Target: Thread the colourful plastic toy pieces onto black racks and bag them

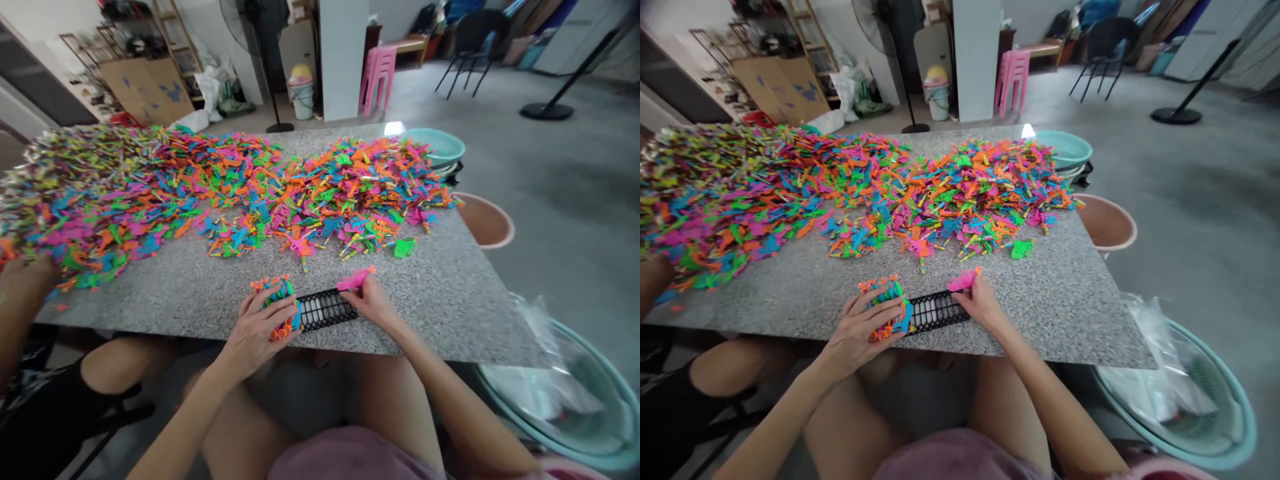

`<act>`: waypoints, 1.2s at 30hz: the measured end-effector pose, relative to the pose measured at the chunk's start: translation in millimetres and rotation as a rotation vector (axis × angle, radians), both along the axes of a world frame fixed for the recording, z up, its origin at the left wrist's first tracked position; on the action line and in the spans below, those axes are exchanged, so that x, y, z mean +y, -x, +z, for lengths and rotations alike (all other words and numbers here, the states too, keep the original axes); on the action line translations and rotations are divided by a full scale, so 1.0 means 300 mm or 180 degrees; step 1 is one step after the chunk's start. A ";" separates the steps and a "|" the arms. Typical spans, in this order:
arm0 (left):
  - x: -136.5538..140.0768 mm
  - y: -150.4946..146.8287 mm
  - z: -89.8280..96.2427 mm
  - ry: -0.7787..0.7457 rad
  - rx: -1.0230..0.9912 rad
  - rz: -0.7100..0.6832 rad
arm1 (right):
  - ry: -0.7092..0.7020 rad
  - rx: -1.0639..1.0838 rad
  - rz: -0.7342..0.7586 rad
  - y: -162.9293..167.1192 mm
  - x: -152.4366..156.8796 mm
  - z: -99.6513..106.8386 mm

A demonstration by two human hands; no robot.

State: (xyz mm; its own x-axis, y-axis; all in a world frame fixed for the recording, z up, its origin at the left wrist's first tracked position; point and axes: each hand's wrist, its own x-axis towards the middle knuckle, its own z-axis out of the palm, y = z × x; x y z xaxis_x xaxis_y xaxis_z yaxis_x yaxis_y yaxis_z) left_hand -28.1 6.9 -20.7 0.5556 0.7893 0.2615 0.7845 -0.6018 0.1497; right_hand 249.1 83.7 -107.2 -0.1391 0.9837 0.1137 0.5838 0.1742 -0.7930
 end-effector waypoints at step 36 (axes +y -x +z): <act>0.075 0.018 -0.010 -0.0543 0.0345 -0.0282 | -0.0366 -0.1815 -0.0050 -0.253 0.144 0.037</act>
